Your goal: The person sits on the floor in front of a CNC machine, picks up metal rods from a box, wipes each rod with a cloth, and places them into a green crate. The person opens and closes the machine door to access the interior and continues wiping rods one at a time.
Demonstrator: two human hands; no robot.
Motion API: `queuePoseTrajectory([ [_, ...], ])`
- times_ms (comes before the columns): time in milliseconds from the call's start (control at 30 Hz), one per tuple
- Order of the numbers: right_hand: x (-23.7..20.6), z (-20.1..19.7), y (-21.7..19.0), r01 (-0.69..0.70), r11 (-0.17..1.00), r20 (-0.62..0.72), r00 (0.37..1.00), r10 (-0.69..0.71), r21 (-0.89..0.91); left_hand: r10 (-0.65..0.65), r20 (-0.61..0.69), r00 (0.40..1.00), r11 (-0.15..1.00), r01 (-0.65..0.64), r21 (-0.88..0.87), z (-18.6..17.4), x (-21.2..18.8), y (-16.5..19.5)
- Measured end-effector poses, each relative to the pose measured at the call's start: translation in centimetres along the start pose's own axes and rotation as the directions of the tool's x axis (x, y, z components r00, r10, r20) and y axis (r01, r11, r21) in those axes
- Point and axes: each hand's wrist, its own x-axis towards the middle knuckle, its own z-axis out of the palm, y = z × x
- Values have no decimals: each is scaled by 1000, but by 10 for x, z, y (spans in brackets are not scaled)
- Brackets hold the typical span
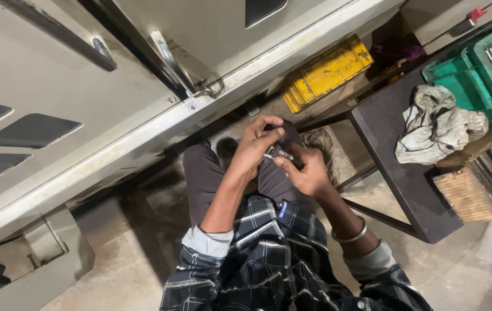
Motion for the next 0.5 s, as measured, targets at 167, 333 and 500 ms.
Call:
queuePoseTrajectory([
  [167,-5,6,16,210,973,-83,973,-218,-95,83,-25,996,996,-83,18,2,2,-8],
  [333,-31,-1,14,263,962,-56,964,-259,75,89,-378,922,985,-24,172,-11,21,-10],
  [500,-29,-12,-1,-131,932,95,990,105,338,-120,-250,961,989,137,53,-5,22,-15],
])
